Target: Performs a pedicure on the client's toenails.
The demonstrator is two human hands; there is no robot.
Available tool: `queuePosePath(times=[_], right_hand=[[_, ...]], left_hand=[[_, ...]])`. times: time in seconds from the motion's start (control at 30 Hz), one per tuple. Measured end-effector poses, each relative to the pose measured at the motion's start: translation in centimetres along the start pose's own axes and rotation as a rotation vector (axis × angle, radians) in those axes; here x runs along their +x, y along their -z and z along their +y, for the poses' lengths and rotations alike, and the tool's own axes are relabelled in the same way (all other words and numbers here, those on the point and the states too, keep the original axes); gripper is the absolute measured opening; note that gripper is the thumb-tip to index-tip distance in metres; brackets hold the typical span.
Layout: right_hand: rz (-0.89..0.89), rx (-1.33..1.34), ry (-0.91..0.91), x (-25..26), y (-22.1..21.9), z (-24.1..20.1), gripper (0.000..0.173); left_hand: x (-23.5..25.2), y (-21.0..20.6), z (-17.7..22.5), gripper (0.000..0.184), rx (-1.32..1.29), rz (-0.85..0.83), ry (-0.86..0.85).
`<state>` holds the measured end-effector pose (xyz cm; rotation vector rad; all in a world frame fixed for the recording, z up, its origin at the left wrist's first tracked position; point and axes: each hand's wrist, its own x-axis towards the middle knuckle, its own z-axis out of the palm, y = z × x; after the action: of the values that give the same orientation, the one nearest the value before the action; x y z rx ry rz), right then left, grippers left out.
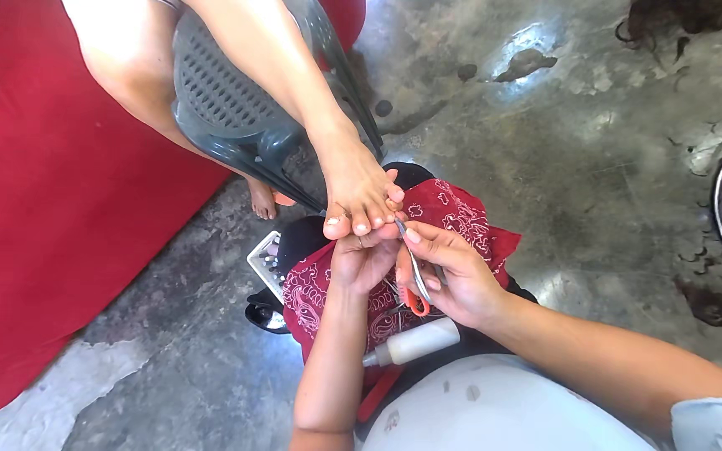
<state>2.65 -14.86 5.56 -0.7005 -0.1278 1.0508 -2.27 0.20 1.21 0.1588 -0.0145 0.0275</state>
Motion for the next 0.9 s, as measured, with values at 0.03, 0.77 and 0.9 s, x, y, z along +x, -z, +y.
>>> queuePosePath(times=[0.03,0.77,0.9], right_hand=[[0.003,-0.007,-0.001,0.07,-0.04,-0.06,0.029],[-0.049,-0.001,-0.030,0.31,0.37,-0.79,0.030],[-0.043,-0.030,-0.019,0.27,0.47,-0.77,0.031]], left_hand=[[0.01,-0.03,0.01,0.047,-0.003,0.002,-0.001],[0.05,0.05,0.12,0.058,-0.007,0.026,0.003],[0.03,0.05,0.11,0.052,0.013,0.018,0.007]])
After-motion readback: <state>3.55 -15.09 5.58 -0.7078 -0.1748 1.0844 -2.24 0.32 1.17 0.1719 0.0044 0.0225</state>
